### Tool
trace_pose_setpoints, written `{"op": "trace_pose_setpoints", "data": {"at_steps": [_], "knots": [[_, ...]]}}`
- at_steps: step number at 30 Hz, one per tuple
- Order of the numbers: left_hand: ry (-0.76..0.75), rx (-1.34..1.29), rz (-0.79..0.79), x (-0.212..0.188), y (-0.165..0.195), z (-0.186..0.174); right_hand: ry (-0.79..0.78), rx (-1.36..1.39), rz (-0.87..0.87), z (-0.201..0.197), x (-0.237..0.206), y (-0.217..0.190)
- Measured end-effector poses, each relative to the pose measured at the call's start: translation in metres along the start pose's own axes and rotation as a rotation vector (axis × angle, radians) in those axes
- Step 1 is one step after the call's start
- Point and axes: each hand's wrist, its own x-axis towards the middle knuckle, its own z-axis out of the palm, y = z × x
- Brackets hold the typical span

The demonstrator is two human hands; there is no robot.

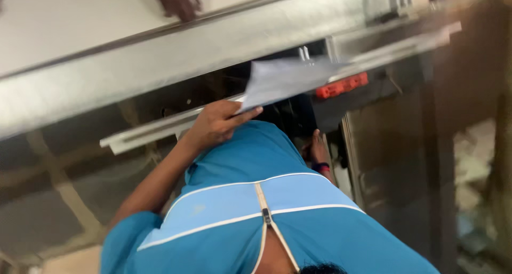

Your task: The person operates a sheet cutting machine, placing a white sheet onto the bed, adjusting the fence and clamps, and engaging the cutting blade. The person then removes the cut sheet and repeats the process with another sheet.

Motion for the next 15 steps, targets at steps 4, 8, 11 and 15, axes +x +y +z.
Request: {"op": "trace_pose_setpoints", "data": {"at_steps": [4, 8, 11, 15], "knots": [[0.028, -0.141, -0.242, 0.017, -0.034, 0.038, -0.145, 0.248, -0.051, 0.019, -0.01, 0.006], [0.043, -0.106, -0.2, 0.026, -0.046, 0.076, -0.1, 0.722, 0.099, 0.036, -0.012, 0.001], [-0.141, 0.095, -0.045, 0.033, -0.025, 0.074, -0.082, 0.989, 0.101, 0.044, -0.007, -0.01], [-0.095, -0.025, 0.189, 0.056, 0.012, 0.052, -0.08, 1.194, 0.07, 0.053, 0.002, -0.028]]}}
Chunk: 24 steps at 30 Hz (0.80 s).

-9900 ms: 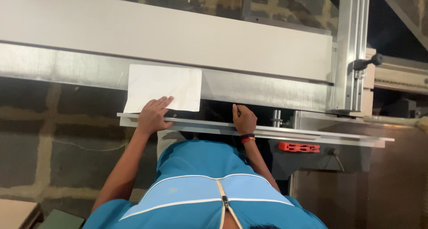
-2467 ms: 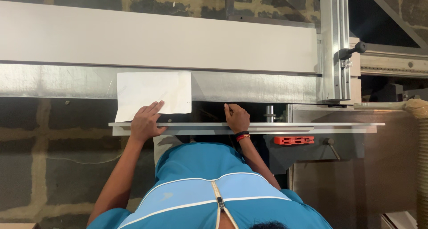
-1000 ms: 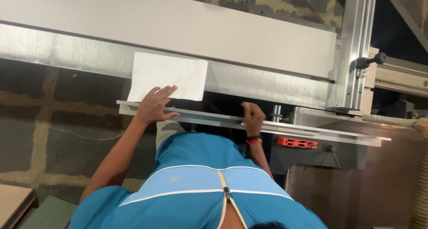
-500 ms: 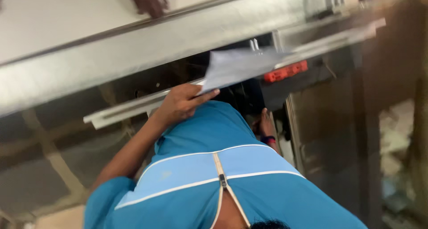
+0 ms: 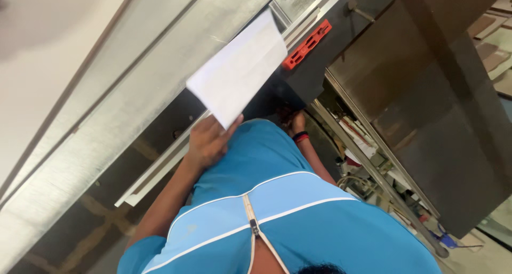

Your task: The person operates a sheet cutting machine, placing a white sheet onto the bed, adjusting the fence and clamps, and engaging the cutting blade. The person then removes the cut sheet and repeats the process with another sheet.

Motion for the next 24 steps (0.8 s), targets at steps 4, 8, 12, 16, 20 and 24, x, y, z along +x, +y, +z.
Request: {"op": "trace_pose_setpoints", "data": {"at_steps": [4, 8, 12, 16, 20, 24], "knots": [[0.086, 0.035, 0.089, 0.031, -0.003, 0.003, 0.073, 0.166, 0.014, 0.013, 0.004, 0.0], [-0.133, 0.231, -0.06, 0.033, -0.044, 0.039, 0.078, -0.015, -0.016, 0.018, 0.003, -0.002], [-0.299, 0.289, -0.123, 0.002, -0.087, 0.077, 0.038, 0.16, -0.05, 0.02, 0.005, -0.007], [-0.396, 0.239, -0.143, -0.032, -0.104, 0.085, 0.178, 0.211, 0.062, 0.02, 0.009, -0.007], [-0.488, 0.28, -0.163, -0.034, -0.104, 0.086, 0.104, 0.219, 0.019, 0.014, 0.017, -0.007], [-0.505, 0.283, -0.141, -0.024, -0.098, 0.087, 0.025, 0.11, 0.075, -0.012, 0.023, -0.019]]}}
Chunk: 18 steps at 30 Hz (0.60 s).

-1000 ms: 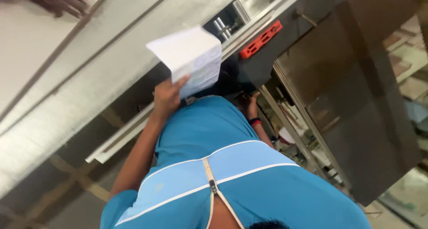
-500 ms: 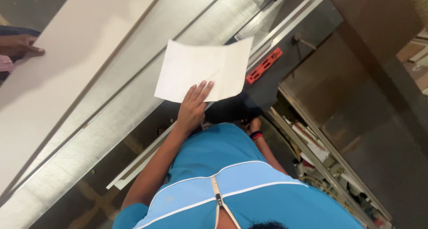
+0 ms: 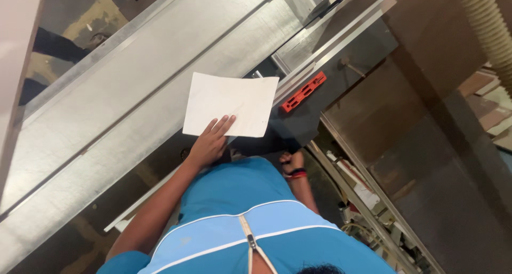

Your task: The person operates a sheet cutting machine, placing a white sheet onto the bed, adjusting the fence and clamps, and engaging the cutting blade. The person then removes the cut sheet and repeats the process with another sheet.

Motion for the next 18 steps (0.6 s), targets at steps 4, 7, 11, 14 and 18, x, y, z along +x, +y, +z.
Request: {"op": "trace_pose_setpoints", "data": {"at_steps": [4, 7, 11, 14, 18], "knots": [[0.003, -0.029, 0.013, 0.004, 0.001, -0.01, -0.086, -0.417, 0.168, -0.049, -0.001, -0.029], [-0.054, -0.021, 0.008, 0.004, -0.002, -0.016, -0.007, -1.013, -0.045, -0.066, -0.001, -0.067], [-0.222, -0.064, -0.041, -0.005, -0.012, -0.023, 0.086, -0.87, -0.51, -0.049, 0.0, -0.15], [0.063, -0.051, 0.099, -0.014, -0.019, -0.025, 0.176, -1.08, -1.285, -0.004, 0.013, -0.218], [-0.21, -0.059, 0.031, -0.025, -0.028, -0.029, 0.511, -1.643, -1.624, 0.065, 0.038, -0.271]]}}
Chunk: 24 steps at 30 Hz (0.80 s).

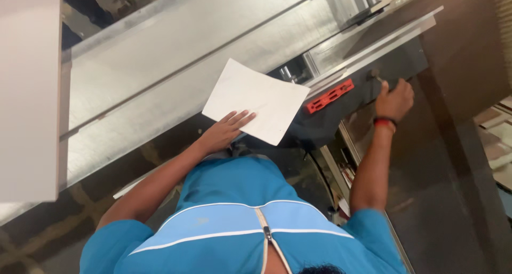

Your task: The person operates a sheet cutting machine, placing a white sheet onto the bed, adjusting the fence and clamps, and engaging the cutting blade. The person then removes the cut sheet and repeats the process with another sheet.

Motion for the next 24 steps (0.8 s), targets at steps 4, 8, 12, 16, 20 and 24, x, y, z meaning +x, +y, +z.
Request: {"op": "trace_pose_setpoints", "data": {"at_steps": [4, 8, 12, 16, 20, 24], "knots": [[0.121, -0.021, 0.067, -0.009, -0.006, 0.002, -0.359, -0.131, 0.248, 0.005, 0.029, -0.028], [0.299, -0.073, 0.162, -0.017, -0.017, 0.009, -0.351, -0.249, 0.094, -0.001, 0.032, -0.053], [0.155, -0.184, 0.181, -0.019, -0.023, 0.015, -0.257, -0.287, 0.073, -0.004, 0.03, -0.068], [-0.113, -0.292, 0.045, -0.018, -0.019, 0.018, -0.294, -0.26, 0.126, -0.006, 0.02, -0.063], [0.194, -0.589, 0.177, -0.016, -0.014, 0.033, -0.171, -0.269, 0.004, -0.009, 0.004, -0.046], [0.12, -0.512, 0.092, -0.022, -0.013, 0.065, -0.132, -0.222, -0.091, -0.012, -0.013, -0.024]]}}
